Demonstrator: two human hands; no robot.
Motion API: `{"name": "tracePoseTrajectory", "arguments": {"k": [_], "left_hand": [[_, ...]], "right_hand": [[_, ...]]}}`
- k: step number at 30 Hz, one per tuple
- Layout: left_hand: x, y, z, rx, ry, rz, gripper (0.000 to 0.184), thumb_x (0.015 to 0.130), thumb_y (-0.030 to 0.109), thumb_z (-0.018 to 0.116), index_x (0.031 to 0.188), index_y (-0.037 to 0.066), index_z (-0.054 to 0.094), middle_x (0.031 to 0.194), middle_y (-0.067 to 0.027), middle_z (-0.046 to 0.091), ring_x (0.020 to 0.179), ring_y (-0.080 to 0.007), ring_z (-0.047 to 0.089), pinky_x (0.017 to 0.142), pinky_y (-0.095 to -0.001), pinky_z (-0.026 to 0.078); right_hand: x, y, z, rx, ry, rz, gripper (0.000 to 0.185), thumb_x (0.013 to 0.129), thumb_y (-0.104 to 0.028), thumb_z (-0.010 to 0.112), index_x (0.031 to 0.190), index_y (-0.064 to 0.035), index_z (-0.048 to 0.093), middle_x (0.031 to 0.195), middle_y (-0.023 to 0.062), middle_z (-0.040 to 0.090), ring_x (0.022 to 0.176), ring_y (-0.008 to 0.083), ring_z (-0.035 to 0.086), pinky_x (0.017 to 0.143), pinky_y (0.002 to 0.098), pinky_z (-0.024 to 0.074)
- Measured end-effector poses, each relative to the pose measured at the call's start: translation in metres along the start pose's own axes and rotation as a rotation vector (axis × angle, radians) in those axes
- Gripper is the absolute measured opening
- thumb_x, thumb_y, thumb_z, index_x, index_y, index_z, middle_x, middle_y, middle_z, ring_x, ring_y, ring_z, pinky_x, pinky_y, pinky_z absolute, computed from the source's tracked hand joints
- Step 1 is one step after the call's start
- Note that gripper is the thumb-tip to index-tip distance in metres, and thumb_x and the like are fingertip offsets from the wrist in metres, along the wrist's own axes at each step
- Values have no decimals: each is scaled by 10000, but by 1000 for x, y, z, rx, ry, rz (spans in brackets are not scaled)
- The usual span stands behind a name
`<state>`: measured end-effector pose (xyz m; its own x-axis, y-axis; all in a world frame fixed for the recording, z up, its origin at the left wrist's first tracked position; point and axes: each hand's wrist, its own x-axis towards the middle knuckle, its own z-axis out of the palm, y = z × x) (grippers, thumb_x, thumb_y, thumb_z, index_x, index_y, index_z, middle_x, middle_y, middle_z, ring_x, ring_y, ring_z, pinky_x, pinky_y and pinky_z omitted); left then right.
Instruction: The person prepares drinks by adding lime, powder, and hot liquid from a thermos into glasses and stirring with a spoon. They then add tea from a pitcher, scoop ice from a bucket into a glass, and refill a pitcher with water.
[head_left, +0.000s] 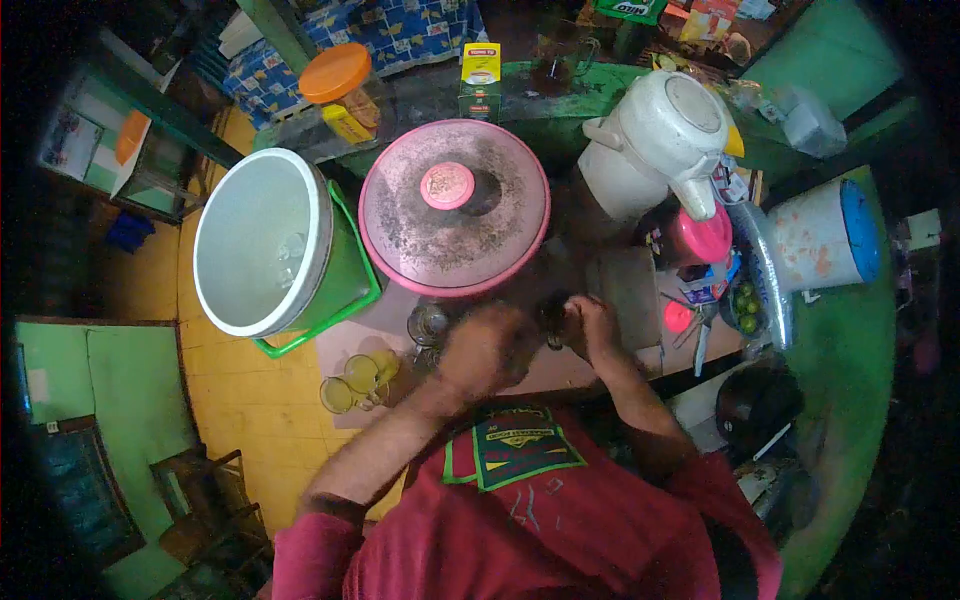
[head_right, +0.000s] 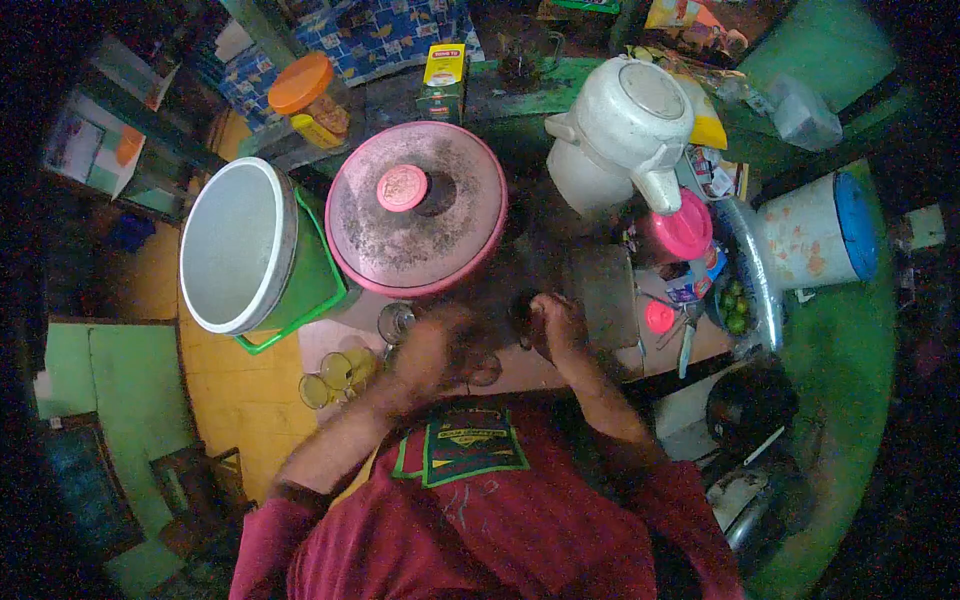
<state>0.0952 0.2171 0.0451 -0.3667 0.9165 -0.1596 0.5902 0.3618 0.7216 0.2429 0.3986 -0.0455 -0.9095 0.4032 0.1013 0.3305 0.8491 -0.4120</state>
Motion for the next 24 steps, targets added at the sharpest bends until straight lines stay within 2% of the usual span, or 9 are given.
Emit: {"name": "tracePoseTrajectory", "arguments": {"k": [1,3,7,9,12,14,17,21,24], "left_hand": [[-1,16,15,-121,-266,-155,505,823,326,698,1228,56,563,1061,-221,661,941,-400,648,792,-464,527],[-5,-9,74,24,-329,-124,538,846,438,657,1184,24,598,975,-246,679,912,-410,663,816,-468,530],[6,-2,115,-68,-286,-227,649,839,401,681,1342,51,468,1047,-248,661,908,-397,658,797,-466,522],[20,-34,160,38,-64,-286,604,848,400,668,1300,32,508,1025,-267,657,924,-393,654,785,-472,519],[34,-39,169,-204,-126,-255,536,869,391,646,1248,23,554,1043,-268,655,942,-391,650,778,-476,512],[38,-52,196,-236,-52,-208,448,882,394,624,1164,46,616,1019,-238,667,935,-389,651,799,-471,509],[27,-36,174,-275,9,-185,353,898,373,609,1068,73,688,992,-203,679,917,-380,654,808,-460,508],[17,-25,157,-488,135,-140,343,885,357,661,916,16,665,871,-213,682,840,-375,662,736,-460,506],[0,4,123,-283,57,-197,359,867,397,669,1004,68,717,995,-188,686,924,-362,658,804,-443,517]], "right_hand": [[1,0,-4,77,13,89,115,814,-96,563,836,-31,655,814,198,649,772,422,612,708,486,492],[5,3,-3,161,21,155,128,829,-110,555,833,-32,657,816,197,650,778,423,611,715,488,491],[4,10,-3,207,31,125,145,845,-126,547,823,-34,657,801,197,645,789,418,613,714,481,495],[8,14,-7,101,-39,61,146,849,-132,552,823,-35,658,798,198,643,798,415,614,716,478,495],[5,17,11,297,120,92,143,853,-133,556,823,-32,653,796,202,641,789,413,615,714,480,490],[6,25,19,36,-11,-37,100,822,-102,572,831,-30,642,809,199,640,775,421,607,711,495,492],[10,9,4,281,212,48,87,818,-87,572,842,-29,632,821,200,639,789,425,603,705,503,480],[0,10,3,287,-31,-83,58,800,-73,591,796,-25,621,797,199,644,787,423,607,674,509,459],[-10,-28,-38,238,135,-9,98,821,-103,576,791,-27,631,788,199,647,791,410,614,690,503,448]]}}
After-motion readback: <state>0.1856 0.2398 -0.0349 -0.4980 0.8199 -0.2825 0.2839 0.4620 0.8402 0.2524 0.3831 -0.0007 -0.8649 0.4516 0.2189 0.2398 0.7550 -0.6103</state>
